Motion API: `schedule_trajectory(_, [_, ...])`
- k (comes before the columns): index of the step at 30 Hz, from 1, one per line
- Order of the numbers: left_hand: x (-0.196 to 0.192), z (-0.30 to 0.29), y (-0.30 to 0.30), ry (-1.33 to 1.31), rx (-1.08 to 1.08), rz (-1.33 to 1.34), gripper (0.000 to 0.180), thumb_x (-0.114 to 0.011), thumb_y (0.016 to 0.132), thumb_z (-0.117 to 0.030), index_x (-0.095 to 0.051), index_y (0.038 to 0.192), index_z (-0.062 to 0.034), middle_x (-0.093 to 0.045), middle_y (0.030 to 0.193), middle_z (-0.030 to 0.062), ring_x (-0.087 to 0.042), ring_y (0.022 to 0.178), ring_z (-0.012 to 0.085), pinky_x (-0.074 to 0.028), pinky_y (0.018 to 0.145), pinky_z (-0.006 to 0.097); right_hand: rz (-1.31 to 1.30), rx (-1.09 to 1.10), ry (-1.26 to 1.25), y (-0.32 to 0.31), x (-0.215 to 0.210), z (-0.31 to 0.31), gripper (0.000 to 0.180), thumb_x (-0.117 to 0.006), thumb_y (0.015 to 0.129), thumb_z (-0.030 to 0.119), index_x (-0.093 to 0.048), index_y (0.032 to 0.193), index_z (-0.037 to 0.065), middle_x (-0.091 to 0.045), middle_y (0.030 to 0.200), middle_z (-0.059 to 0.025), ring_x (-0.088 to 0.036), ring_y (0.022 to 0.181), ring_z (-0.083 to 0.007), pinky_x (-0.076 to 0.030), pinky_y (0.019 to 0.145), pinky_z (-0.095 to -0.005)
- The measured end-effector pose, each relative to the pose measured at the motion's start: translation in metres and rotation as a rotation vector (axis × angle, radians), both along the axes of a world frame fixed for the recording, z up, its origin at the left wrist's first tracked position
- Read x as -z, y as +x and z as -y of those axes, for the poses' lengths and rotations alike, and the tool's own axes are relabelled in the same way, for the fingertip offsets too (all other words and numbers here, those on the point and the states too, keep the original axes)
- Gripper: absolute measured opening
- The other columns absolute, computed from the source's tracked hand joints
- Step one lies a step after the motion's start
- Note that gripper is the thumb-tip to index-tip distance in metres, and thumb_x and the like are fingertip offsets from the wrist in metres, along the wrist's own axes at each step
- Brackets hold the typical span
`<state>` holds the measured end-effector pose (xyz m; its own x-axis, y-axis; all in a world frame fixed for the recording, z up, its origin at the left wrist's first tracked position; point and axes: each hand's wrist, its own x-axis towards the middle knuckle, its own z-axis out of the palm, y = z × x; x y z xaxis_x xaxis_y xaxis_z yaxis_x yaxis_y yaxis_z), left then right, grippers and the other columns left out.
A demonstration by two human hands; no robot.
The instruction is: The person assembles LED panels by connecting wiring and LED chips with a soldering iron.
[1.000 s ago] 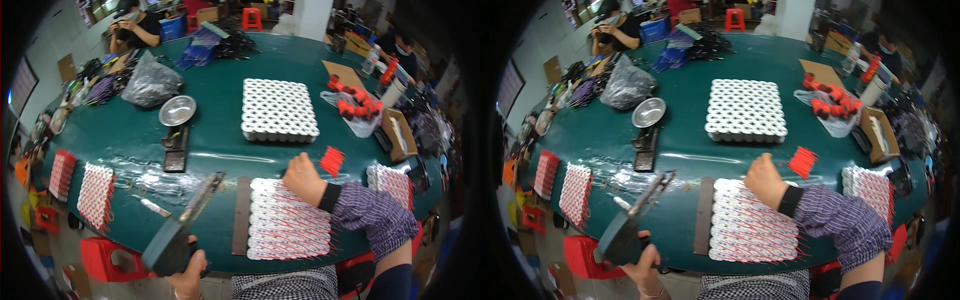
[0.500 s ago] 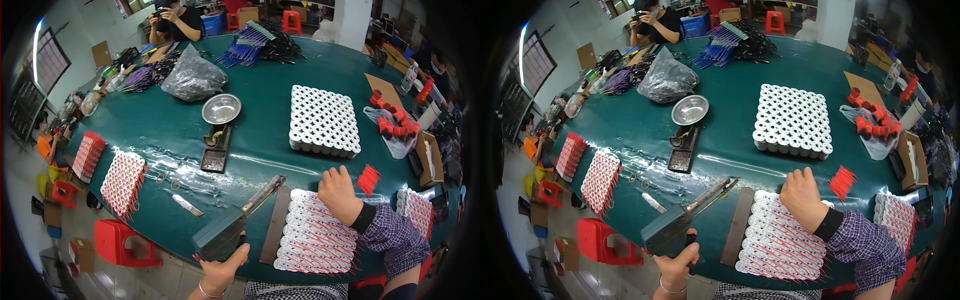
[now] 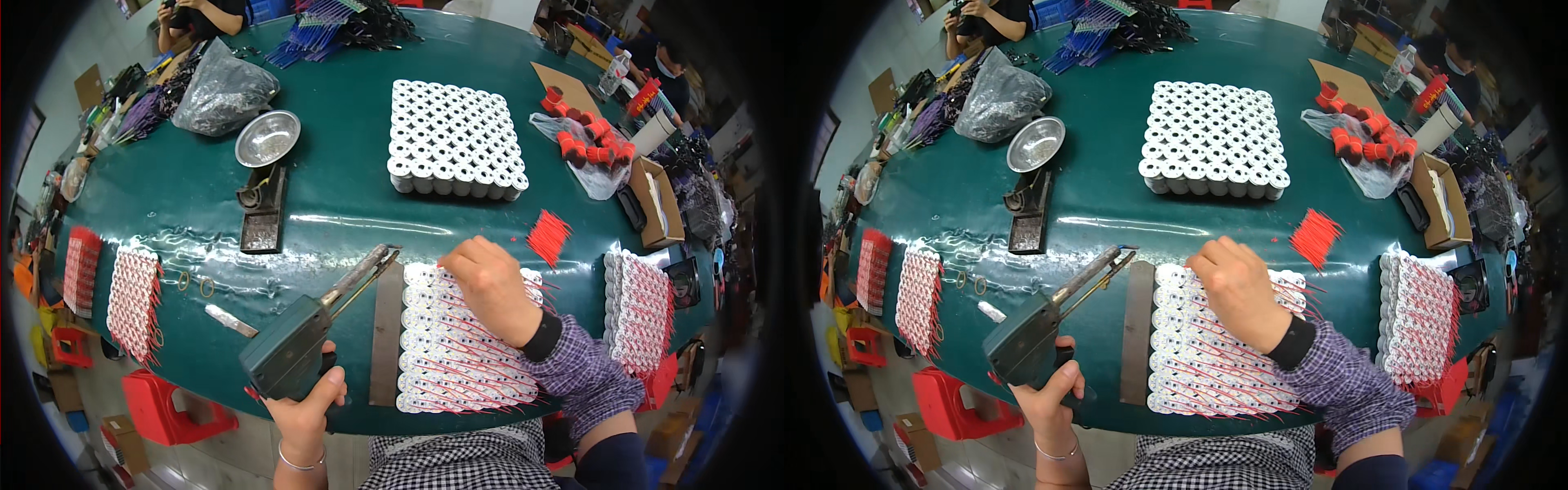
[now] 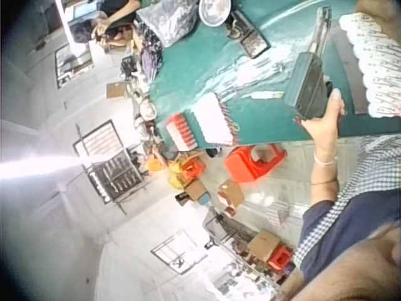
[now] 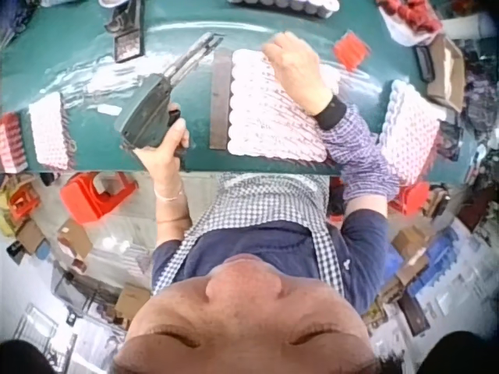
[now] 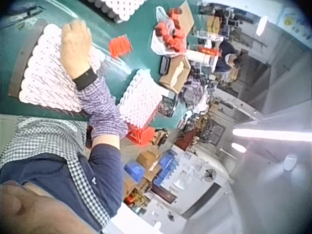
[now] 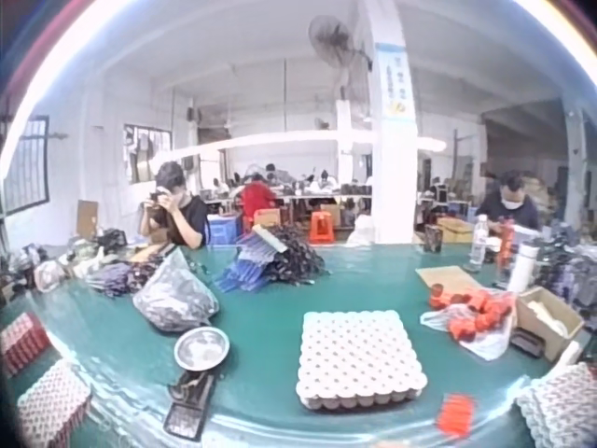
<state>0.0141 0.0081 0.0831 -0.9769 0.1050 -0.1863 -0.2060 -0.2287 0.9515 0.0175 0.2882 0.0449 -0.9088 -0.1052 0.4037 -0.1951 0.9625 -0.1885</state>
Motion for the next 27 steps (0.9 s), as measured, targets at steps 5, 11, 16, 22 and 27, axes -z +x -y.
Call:
schedule_trajectory(5, [0.011, -0.008, 0.001, -0.093, 0.046, 0.004, 0.039, -0.078, 0.077, 0.006, -0.065, 0.114, 0.0051, -0.072, 0.103, 0.0120, -0.065, 0.068, 0.0126, -0.053, 0.055, 0.025, -0.068, 0.017, -0.203, 0.006, 0.025, 0.012, 0.020, -0.067, 0.075, -0.002, -0.070, 0.093, 0.003, -0.064, 0.088, -0.0065, -0.062, 0.081, -0.0249, -0.053, 0.070, -0.0357])
schedule_trajectory(11, [0.033, -0.010, 0.001, -0.255, 0.121, -0.103, 0.039, -0.075, 0.076, 0.010, -0.066, 0.114, 0.0049, -0.071, 0.098, 0.0108, -0.060, 0.061, 0.0099, -0.047, 0.048, 0.022, -0.102, 0.014, -0.213, 0.008, 0.035, 0.013, 0.020, -0.067, 0.074, -0.002, -0.069, 0.093, 0.002, -0.064, 0.091, -0.0068, -0.062, 0.081, -0.0243, -0.053, 0.068, -0.0352])
schedule_trajectory(16, [0.044, -0.018, 0.002, -0.406, 0.162, -0.267, 0.017, -0.081, 0.080, -0.004, -0.070, 0.092, -0.0012, -0.071, 0.084, 0.0029, -0.064, 0.068, 0.0109, -0.048, 0.067, 0.025, -0.105, 0.000, -0.192, 0.009, 0.034, 0.014, 0.020, -0.067, 0.074, -0.001, -0.068, 0.094, 0.002, -0.063, 0.090, -0.0071, -0.062, 0.081, -0.0241, -0.052, 0.067, -0.0353])
schedule_trajectory(22, [0.040, -0.022, -0.004, -0.474, 0.224, -0.340, 0.012, -0.080, 0.081, -0.005, -0.070, 0.085, -0.0024, -0.069, 0.074, 0.0012, -0.061, 0.060, 0.0105, -0.047, 0.063, 0.026, -0.086, -0.004, -0.176, 0.008, 0.033, 0.013, 0.020, -0.067, 0.074, 0.000, -0.067, 0.094, 0.001, -0.062, 0.089, -0.0076, -0.062, 0.082, -0.0241, -0.052, 0.067, -0.0351])
schedule_trajectory(27, [0.041, -0.024, -0.009, -0.444, 0.247, -0.317, 0.010, -0.078, 0.080, -0.003, -0.070, 0.084, -0.0003, -0.068, 0.070, 0.0024, -0.059, 0.057, 0.0091, -0.046, 0.056, 0.026, -0.078, 0.007, -0.168, 0.008, 0.034, 0.013, 0.019, -0.067, 0.074, 0.001, -0.068, 0.094, 0.001, -0.063, 0.090, -0.0078, -0.063, 0.081, -0.0238, -0.053, 0.066, -0.0350])
